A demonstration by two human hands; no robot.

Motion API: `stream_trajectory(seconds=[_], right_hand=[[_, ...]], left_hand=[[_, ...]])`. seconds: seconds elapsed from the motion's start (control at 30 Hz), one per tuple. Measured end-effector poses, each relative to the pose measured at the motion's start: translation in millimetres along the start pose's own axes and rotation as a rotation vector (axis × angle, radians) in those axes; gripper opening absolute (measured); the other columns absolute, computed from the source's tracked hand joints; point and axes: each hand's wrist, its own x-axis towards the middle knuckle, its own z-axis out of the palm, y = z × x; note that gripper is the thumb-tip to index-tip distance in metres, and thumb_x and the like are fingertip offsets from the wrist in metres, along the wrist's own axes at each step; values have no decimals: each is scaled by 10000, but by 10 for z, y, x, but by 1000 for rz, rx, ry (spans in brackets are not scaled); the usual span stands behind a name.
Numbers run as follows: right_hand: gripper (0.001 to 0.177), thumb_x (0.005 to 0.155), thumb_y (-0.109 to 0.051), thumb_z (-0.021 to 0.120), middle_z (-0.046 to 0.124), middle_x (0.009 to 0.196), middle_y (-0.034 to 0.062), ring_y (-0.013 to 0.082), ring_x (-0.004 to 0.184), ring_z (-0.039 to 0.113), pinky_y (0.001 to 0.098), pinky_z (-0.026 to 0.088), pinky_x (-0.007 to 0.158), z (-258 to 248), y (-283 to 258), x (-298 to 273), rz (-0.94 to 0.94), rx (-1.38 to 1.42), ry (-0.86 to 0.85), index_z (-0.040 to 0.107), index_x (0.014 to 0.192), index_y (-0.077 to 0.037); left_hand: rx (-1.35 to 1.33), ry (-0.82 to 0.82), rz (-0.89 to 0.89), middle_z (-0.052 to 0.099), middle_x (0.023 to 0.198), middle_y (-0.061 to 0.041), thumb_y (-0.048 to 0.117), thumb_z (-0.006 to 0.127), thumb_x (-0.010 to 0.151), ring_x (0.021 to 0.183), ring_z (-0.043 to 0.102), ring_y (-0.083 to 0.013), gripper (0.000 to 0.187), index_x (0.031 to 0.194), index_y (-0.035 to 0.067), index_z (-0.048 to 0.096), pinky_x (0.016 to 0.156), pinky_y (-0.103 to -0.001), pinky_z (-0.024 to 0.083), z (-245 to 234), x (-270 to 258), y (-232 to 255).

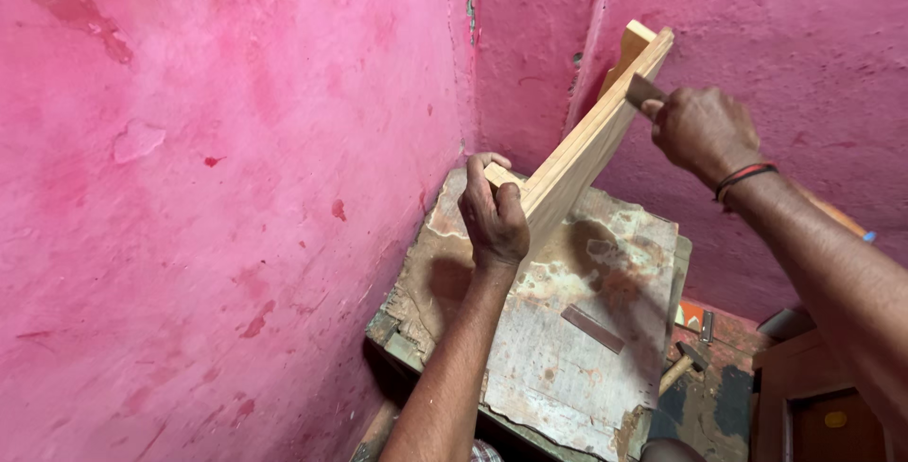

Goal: The person smooths a wooden frame using a sanding block and sandpaper. They hold the frame with one hand and rub the sanding block along the edges and corners, then switch to a smaller piece of sandpaper to refine the surface.

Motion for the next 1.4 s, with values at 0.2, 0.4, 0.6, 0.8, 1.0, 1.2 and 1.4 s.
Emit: stream_trajectory(seconds=[0.2, 0.4, 0.6, 0.8, 1.0, 1.2, 1.4], right_hand=[[556, 1137, -410, 447, 580, 510, 110, 201, 382, 536, 398, 467, 333, -268, -328, -391, 2, 103, -11, 735, 945, 26], [535, 1119, -411, 440, 573, 494, 87, 178, 363, 541, 377, 481, 329, -333, -523, -653, -28, 95, -36, 727, 982, 19], [515, 1097, -420, 413, 555, 496, 60, 132, 353, 500, 378, 476, 308, -417, -768, -997, -43, 132, -107, 739, 1000, -33], [528, 1102, -462, 405, 519, 474, 34, 137, 345, 407, 353, 379, 303, -474, -800, -1234, -100, 143, -96, 750, 1065, -64], [559, 1122, -462, 413, 508, 473, 49, 143, 347, 410, 359, 375, 315, -355, -232, -793, 37, 126, 14, 741, 1190, -15], [525, 1109, -456, 469, 594, 497, 95, 171, 361, 522, 381, 442, 336, -219, -6, -272, 101, 114, 40, 737, 1203, -15], [510, 1117, -458, 480, 671, 606, 130, 209, 475, 619, 417, 530, 429, -184, -104, -179, 77, 66, 5, 774, 1143, -42]], left_hand=[[-49, 14, 103, 584, 740, -162, 143, 454, 822, 665, 623, -298, 254, 1034, 28, 532, 664, -463, 496, -14, 10, 5], [-41, 11, 72, 597, 734, -166, 136, 447, 815, 662, 636, -301, 262, 1037, 30, 537, 663, -467, 504, -15, 9, 15], [-69, 16, 66, 606, 720, -154, 123, 429, 818, 646, 642, -296, 253, 1029, 35, 537, 639, -454, 514, -21, 20, 35], [-100, 10, 10, 589, 692, -148, 127, 432, 816, 615, 612, -271, 238, 1000, 31, 549, 595, -439, 496, -19, -1, 40], [-111, 30, 65, 600, 728, -123, 133, 451, 797, 657, 625, -232, 253, 1010, 41, 553, 634, -418, 529, -2, 5, 35], [-100, 43, 42, 588, 714, -114, 131, 456, 778, 647, 614, -236, 268, 1014, 40, 546, 642, -416, 517, 1, 0, 46], [-74, 36, 23, 562, 673, -119, 133, 460, 778, 615, 592, -243, 270, 1014, 42, 553, 634, -426, 496, 4, -2, 30]])
